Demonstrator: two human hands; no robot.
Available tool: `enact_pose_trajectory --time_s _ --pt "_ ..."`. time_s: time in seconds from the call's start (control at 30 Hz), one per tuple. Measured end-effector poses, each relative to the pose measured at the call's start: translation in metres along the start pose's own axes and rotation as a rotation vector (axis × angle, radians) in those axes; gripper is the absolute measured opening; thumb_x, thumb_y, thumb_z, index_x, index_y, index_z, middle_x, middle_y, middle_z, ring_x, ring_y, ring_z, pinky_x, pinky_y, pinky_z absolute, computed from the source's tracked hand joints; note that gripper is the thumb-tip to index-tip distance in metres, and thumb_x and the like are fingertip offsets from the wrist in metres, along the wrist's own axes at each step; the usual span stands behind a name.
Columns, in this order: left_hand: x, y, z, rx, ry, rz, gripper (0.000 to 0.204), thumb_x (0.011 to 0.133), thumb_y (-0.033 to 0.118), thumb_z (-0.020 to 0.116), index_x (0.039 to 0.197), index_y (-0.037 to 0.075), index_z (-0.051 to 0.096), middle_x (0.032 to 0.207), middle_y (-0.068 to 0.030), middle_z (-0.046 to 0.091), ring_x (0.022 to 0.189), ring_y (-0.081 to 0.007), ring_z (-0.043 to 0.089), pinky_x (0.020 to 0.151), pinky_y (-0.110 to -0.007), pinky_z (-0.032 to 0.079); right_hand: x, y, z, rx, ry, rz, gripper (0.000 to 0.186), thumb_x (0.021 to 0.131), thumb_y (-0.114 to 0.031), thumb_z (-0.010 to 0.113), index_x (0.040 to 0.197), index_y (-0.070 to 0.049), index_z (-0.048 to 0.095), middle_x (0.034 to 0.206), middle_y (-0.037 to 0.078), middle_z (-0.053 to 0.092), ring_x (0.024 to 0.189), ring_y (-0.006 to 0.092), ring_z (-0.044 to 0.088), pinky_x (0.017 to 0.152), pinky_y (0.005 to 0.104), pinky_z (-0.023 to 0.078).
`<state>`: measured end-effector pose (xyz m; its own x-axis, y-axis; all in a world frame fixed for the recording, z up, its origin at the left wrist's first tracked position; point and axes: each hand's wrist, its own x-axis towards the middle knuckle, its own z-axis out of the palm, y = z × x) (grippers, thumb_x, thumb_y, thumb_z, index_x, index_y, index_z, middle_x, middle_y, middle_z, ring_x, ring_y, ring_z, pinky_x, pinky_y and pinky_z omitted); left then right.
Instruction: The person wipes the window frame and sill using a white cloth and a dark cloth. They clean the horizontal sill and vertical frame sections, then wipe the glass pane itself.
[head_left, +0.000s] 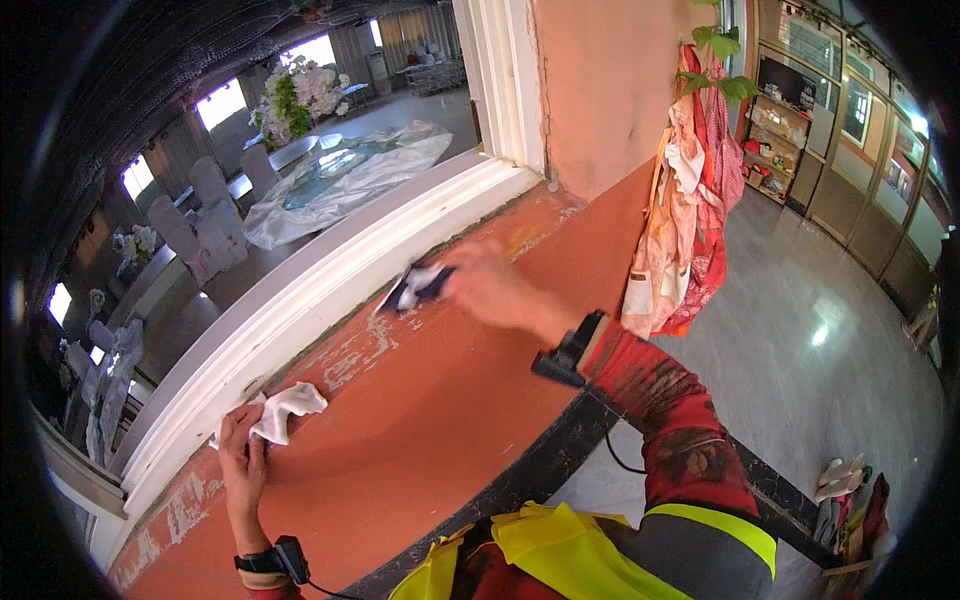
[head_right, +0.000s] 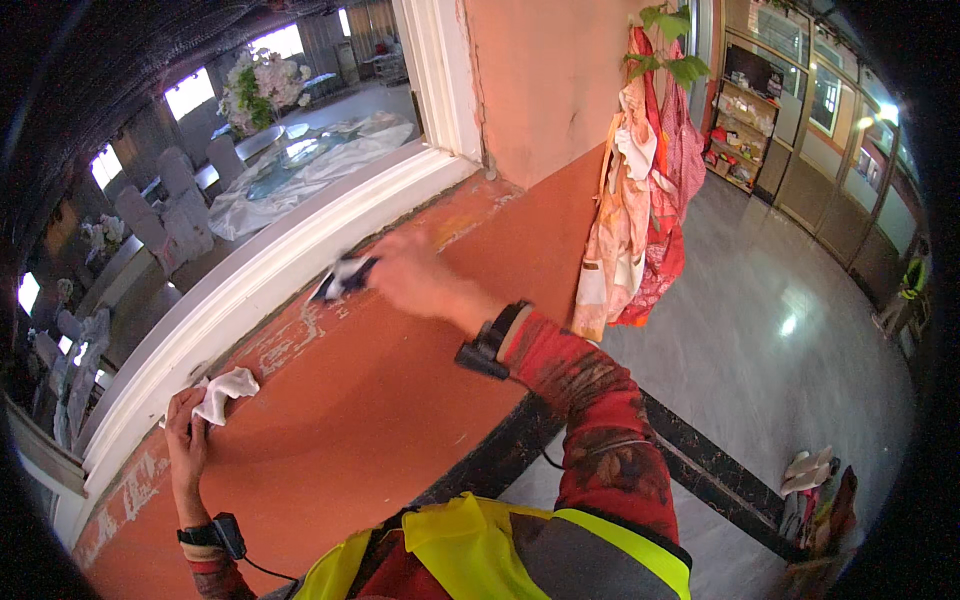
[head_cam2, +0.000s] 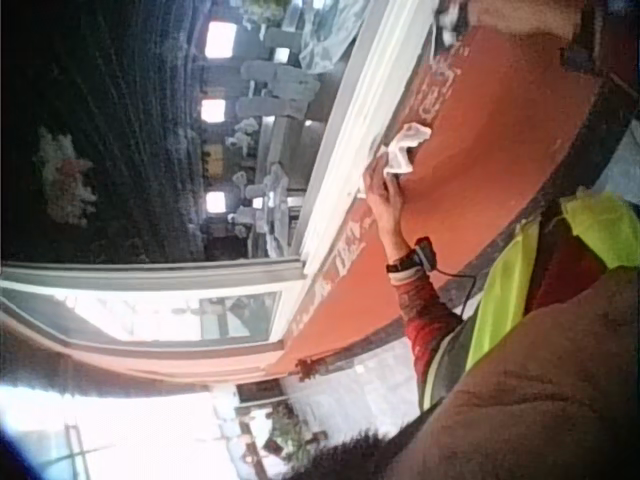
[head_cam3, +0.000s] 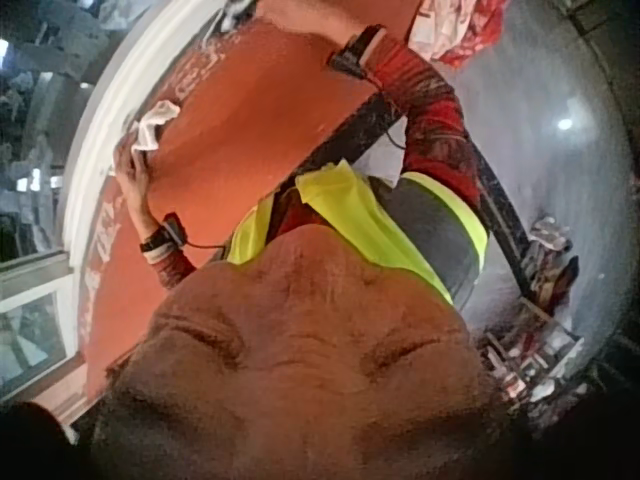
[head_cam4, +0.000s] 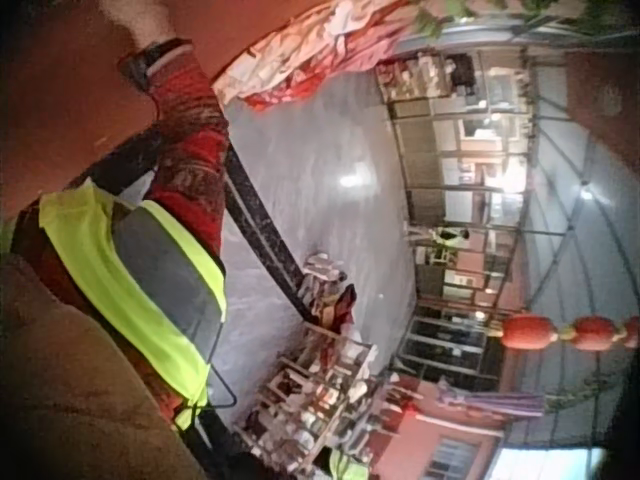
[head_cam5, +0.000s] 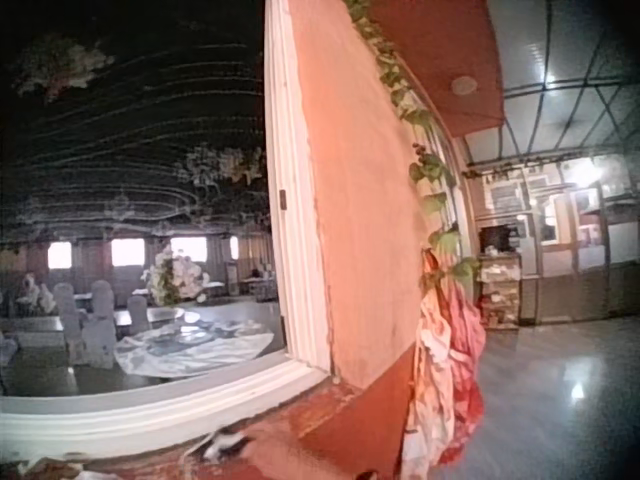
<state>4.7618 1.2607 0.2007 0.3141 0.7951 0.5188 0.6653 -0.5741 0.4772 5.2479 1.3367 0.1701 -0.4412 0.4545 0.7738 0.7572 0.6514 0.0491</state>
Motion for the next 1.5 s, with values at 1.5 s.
enact_pose_trajectory --time_s 1.5 --pt "-0.003 0.013 0.000 0.200 0.028 0.010 0.040 0.087 -0.005 0.054 0.125 0.001 0.065 0.127 -0.0189 0.061 0.119 -0.0392 0.059 0.103 -0.043 0.046 -0.048 0.061 -0.017 0.277 -0.054 0.230 0.011 0.091 -0.012 0.068 0.099 -0.009 0.074 0.099 0.015 0.067 0.100 0.0386 0.059 0.092 0.0483 0.046"
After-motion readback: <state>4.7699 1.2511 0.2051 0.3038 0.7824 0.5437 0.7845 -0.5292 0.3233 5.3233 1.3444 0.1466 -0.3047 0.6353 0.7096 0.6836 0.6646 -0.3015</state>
